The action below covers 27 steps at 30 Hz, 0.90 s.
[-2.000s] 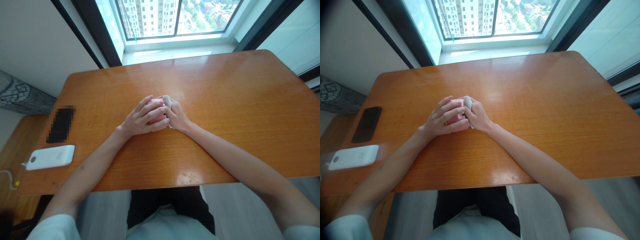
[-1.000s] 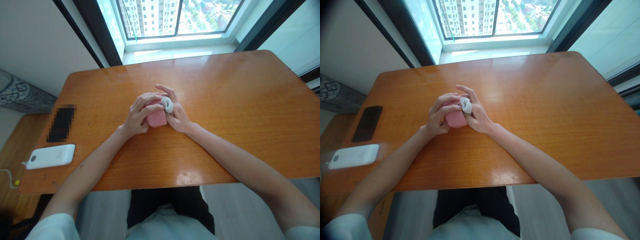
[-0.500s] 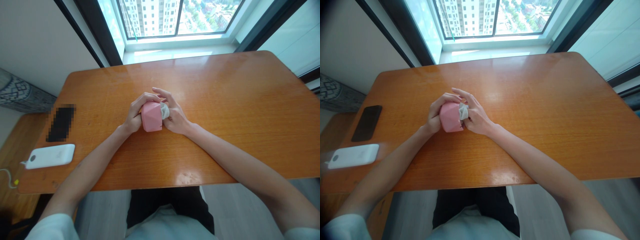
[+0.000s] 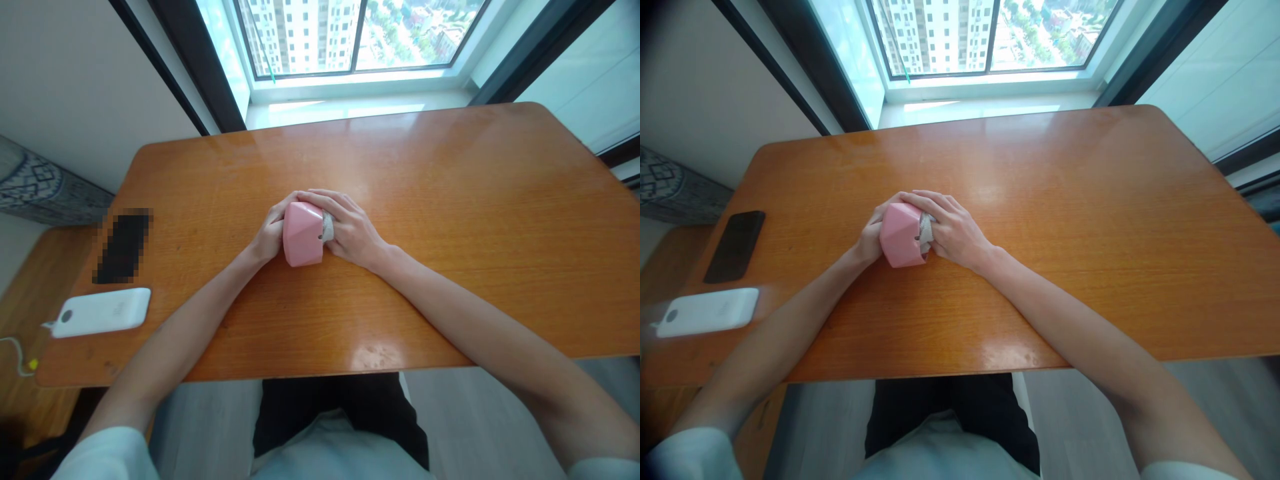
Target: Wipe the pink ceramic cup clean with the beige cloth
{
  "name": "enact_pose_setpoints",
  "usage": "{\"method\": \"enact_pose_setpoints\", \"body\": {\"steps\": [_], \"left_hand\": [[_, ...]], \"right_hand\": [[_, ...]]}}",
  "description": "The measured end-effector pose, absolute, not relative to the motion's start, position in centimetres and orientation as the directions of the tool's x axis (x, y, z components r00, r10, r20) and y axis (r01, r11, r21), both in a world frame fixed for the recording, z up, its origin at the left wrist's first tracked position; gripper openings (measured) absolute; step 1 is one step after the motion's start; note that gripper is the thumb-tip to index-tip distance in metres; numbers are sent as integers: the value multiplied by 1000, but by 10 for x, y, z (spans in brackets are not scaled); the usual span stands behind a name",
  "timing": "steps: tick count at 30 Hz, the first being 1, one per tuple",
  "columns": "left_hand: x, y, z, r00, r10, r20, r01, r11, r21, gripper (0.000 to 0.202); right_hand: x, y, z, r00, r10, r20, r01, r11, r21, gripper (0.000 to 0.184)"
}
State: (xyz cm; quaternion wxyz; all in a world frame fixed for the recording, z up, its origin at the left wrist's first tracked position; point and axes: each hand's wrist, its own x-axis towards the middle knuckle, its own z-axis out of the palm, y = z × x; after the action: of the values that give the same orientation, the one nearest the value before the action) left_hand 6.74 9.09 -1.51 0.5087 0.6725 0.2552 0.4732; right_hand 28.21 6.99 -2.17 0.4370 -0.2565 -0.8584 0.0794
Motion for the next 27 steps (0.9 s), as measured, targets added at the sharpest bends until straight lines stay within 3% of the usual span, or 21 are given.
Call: {"method": "enact_pose_setpoints", "body": {"steps": [6, 11, 16, 19, 23, 27], "left_hand": [[64, 89, -25, 366, 835, 411, -40, -427, 903, 37], [64, 94, -39, 259, 771, 582, 96, -620, 778, 61], [64, 95, -38, 415, 643, 643, 219, -757, 616, 90], [64, 93, -34, 499, 543, 675, 248, -836, 489, 90], [64, 92, -33, 579, 510, 635, 250, -853, 457, 91], [61, 96, -37, 611, 455, 648, 226, -884, 408, 86]], "right_hand": [[278, 67, -23, -401, 606, 687, 336, 795, -505, 63], [278, 67, -23, -333, 688, 645, 336, 725, -601, 47], [278, 69, -19, -237, 741, 628, 341, 669, -661, 30], [278, 70, -15, -169, 783, 599, 338, 617, -711, 20], [279, 70, -9, -117, 823, 556, 297, 563, -771, 13], [281, 70, -5, -105, 866, 489, 275, 498, -823, 20]]}}
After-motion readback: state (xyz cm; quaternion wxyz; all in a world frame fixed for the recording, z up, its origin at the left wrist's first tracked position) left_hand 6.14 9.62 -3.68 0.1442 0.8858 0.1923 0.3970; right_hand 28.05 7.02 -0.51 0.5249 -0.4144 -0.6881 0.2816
